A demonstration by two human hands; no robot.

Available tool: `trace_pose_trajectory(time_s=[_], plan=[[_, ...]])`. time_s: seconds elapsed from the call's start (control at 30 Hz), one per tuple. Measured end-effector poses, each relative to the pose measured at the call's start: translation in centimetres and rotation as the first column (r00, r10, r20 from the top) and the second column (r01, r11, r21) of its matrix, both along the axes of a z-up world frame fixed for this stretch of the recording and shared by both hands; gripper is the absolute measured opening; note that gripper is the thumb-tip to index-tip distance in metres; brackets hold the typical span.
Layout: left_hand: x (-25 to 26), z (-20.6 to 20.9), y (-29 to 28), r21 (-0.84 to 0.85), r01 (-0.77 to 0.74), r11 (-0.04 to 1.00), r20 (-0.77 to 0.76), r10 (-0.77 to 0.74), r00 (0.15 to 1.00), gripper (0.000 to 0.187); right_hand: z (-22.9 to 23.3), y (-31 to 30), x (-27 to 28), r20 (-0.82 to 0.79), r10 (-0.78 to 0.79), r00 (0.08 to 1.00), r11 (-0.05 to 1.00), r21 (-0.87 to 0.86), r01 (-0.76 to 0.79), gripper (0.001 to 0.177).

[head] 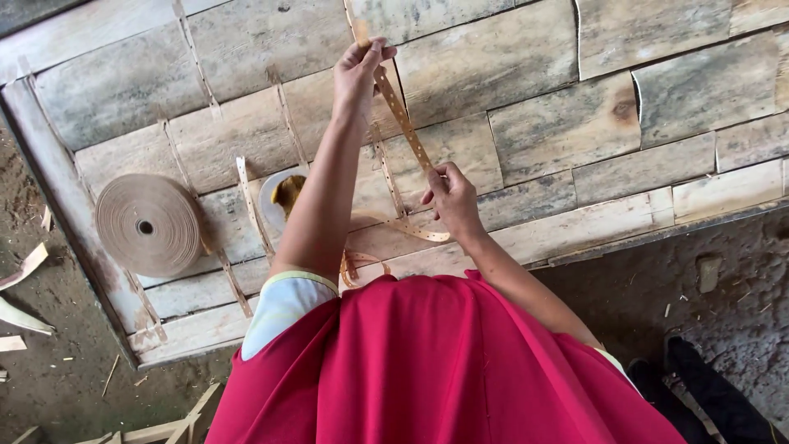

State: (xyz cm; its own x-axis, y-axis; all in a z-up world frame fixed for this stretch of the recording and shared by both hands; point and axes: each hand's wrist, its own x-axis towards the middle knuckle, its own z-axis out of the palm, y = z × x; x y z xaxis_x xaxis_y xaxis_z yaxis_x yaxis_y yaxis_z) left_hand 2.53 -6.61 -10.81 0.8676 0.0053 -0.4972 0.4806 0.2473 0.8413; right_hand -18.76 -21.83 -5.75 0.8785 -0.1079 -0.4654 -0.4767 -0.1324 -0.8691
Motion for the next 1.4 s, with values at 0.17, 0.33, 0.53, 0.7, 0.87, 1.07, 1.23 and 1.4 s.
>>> trace_pose_trajectory(time_s=[0.17, 0.33, 0.53, 0.7, 0.87, 1.07, 1.23, 1.4], plan=[[3.2, 1.7, 0.3, 0.146, 0.339, 0.929, -0.194, -0.309, 0.931, 0.02, -2.5, 0.4, 0.7, -0.066, -0.054, 0.996, 0.998, 0.034, 0.056, 0.022], [5.8, -2.9, 0.8, 0.222, 0.3, 0.928, -0.114, -0.281, 0.953, 0.036, -3.6, 0.7, 1.3, -0.138, -0.087, 0.987, 0.996, 0.02, 0.091, 0.021], [6.7, -7.5, 0.8, 0.882, 0.168, 0.44, 0.102, -0.526, 0.844, 0.025, -5.4, 0.8, 1.4, -0.17, -0.129, 0.977, 0.988, 0.065, 0.141, 0.02], [6.5, -9.6, 0.4, 0.947, -0.019, 0.32, 0.187, -0.504, 0.843, 0.025, -5.8, 0.9, 1.5, -0.177, -0.114, 0.978, 0.99, 0.062, 0.126, 0.017], [6.2, -10.6, 0.3, 0.945, -0.097, 0.313, 0.253, -0.508, 0.824, 0.011, -5.8, 0.9, 1.9, -0.192, -0.11, 0.975, 0.988, 0.083, 0.128, 0.016], [6.2, -10.7, 0.1, 0.933, -0.154, 0.327, 0.306, -0.489, 0.817, 0.021, -6.4, 0.9, 1.9, -0.163, -0.086, 0.983, 0.992, 0.074, 0.099, 0.016], [6.5, -10.5, 0.1, 0.925, -0.17, 0.34, 0.328, -0.486, 0.81, 0.022, -6.5, 1.0, 2.0, -0.18, -0.096, 0.979, 0.99, 0.088, 0.114, 0.017], [7.5, -9.5, 0.2, 0.964, 0.028, 0.264, 0.106, -0.478, 0.872, 0.066, -6.4, 1.1, 2.2, -0.188, -0.1, 0.977, 0.993, 0.044, 0.11, 0.019]])
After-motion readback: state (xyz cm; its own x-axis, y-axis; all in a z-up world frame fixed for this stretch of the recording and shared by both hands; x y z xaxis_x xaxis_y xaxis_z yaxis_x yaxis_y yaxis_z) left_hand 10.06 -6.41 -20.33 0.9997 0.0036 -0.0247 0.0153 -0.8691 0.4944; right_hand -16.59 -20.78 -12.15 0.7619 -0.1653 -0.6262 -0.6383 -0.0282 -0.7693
